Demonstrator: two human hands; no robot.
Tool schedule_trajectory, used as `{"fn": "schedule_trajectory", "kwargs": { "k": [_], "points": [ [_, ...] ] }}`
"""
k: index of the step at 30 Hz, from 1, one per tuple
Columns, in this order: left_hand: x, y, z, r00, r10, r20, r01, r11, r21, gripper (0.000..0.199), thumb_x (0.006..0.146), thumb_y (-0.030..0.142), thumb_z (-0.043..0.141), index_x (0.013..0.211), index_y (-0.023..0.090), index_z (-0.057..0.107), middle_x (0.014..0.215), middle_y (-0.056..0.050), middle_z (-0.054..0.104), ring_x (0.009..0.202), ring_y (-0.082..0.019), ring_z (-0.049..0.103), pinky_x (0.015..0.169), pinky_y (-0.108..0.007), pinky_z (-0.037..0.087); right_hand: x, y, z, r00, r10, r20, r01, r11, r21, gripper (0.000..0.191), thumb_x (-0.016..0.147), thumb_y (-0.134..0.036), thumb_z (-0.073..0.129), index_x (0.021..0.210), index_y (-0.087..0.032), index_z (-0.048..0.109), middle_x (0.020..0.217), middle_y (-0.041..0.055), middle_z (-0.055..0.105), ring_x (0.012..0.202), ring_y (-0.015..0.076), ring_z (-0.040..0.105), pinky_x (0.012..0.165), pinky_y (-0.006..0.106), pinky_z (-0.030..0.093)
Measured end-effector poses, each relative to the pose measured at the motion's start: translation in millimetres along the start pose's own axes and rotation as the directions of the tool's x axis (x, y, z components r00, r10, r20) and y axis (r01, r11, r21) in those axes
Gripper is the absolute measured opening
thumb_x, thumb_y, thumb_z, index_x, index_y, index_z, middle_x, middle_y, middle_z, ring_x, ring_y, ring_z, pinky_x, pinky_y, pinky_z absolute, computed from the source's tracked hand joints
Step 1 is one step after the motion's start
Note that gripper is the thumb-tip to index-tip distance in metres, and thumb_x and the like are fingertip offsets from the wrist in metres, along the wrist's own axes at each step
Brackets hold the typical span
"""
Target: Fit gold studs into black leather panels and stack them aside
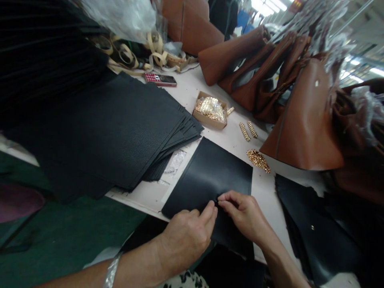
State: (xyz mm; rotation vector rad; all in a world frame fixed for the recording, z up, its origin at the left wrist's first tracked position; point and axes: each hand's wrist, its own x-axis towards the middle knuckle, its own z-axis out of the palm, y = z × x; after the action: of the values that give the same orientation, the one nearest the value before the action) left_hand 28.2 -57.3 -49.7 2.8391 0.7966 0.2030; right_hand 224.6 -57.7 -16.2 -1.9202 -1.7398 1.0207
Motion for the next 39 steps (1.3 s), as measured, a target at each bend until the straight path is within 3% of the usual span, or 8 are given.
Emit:
{"fn": "schedule_trajectory", "kwargs": {
  "k": [8,16,25,36,39],
  "points": [
    [-2,2,3.3,0.999,-0.009,-0.047,0.008,1.000,-0.020,0.048,0.090,0.016,0.045,0.137,0.007,0.047,0.137,-0.014,0.058,0.072,-0.019,0.065,0.056,-0.033,0.053,6,-12,-2,0.999,0.008,0.052,-0.004,0.997,-0.074,0.016,0.089,-0.023,0.058,0.085,-0.023,0.073,0.086,-0.0004,0.074,0.080,0.0171,0.067,0.074,0.027,0.046],
    [0,0,3.9,1.000,-0.002,-0.028,0.001,1.000,-0.029,0.051,0.089,0.017,0.048,0.139,0.007,0.047,0.138,-0.014,0.058,0.072,-0.019,0.065,0.055,-0.033,0.052,22,-15,-9,0.977,0.138,0.160,-0.121,0.986,-0.114,0.013,0.084,-0.024,0.061,0.078,-0.021,0.072,0.067,-0.0012,0.069,0.061,0.0142,0.061,0.055,0.024,0.040],
    [-1,-3,6.4,0.999,0.034,0.020,-0.033,0.997,-0.071,0.058,0.085,0.017,0.051,0.141,0.004,0.044,0.139,-0.020,0.056,0.073,-0.020,0.066,0.055,-0.032,0.053,38,-30,-16,0.932,0.262,0.252,-0.217,0.957,-0.193,0.012,0.078,-0.017,0.062,0.069,-0.019,0.069,0.062,0.0011,0.068,0.059,0.0153,0.062,0.050,0.023,0.039],
    [-3,-3,-0.9,0.998,0.012,-0.055,-0.018,0.993,-0.115,0.051,0.082,0.016,0.052,0.132,0.008,0.056,0.130,-0.013,0.064,0.070,-0.020,0.067,0.055,-0.034,0.058,51,-41,-21,0.916,0.289,0.280,-0.158,0.898,-0.410,0.006,0.074,-0.021,0.068,0.070,-0.021,0.064,0.063,-0.0016,0.065,0.057,0.0131,0.055,0.048,0.023,0.033],
    [-3,-7,0.1,0.994,0.028,-0.102,-0.040,0.992,-0.120,0.047,0.082,0.012,0.048,0.127,0.010,0.060,0.124,-0.012,0.067,0.071,-0.020,0.068,0.055,-0.034,0.059,53,-41,-20,0.922,0.280,0.268,-0.159,0.903,-0.398,0.007,0.072,-0.020,0.072,0.070,-0.021,0.065,0.064,-0.0024,0.065,0.058,0.0129,0.055,0.049,0.023,0.033]
  ]
}}
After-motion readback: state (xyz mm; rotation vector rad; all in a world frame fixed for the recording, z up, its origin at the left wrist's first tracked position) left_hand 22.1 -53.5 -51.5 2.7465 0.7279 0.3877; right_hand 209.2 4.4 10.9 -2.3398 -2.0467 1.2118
